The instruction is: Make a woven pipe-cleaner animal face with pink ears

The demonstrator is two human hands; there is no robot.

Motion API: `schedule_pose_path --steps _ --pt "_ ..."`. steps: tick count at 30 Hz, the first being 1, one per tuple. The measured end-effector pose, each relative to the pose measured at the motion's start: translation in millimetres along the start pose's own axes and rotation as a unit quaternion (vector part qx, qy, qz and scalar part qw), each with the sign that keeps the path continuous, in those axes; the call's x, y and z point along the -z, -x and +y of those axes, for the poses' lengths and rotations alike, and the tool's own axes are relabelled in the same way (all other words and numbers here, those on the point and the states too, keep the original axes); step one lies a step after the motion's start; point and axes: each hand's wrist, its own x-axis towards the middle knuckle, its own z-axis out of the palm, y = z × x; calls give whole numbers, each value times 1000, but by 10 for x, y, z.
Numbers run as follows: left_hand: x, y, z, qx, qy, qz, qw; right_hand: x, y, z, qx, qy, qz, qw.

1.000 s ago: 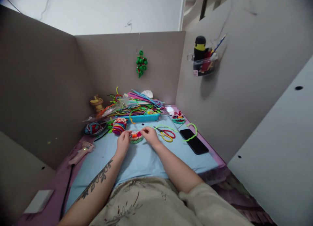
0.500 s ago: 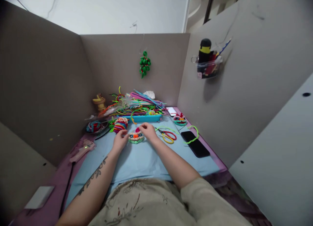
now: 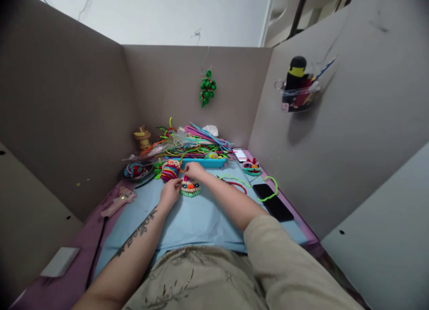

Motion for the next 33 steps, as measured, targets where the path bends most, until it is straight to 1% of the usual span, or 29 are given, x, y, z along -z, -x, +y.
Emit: schedule_pose_path --steps 4,9,13,15,19,25,29,33 --pt "-39 -27 -36 -9 17 -1 1000 -3 -7 -23 9 20 -7 1000" --pt "-59 -60 -56 1 27 -4 1000 -11 12 -54 9 37 -8 999" --pt "-67 -60 -48 -21 15 -9 1000 -12 30 -59 7 41 -17 999" --pt "-78 -60 -43 -21 11 -10 1000 -11 34 -54 8 39 -20 999" --pt "-96 -61 -28 -7 21 -12 1000 -11 29 -39 10 34 -26 999" --pt "-74 -46 4 -21 34 -2 999 -50 52 -24 4 13 -33 999" --pt "-76 -42 4 -5 32 -12 999 -81 74 -13 -8 -5 -38 999" --pt "-77 -45 -23 9 68 -20 997 -61 67 19 -13 -27 -35 999"
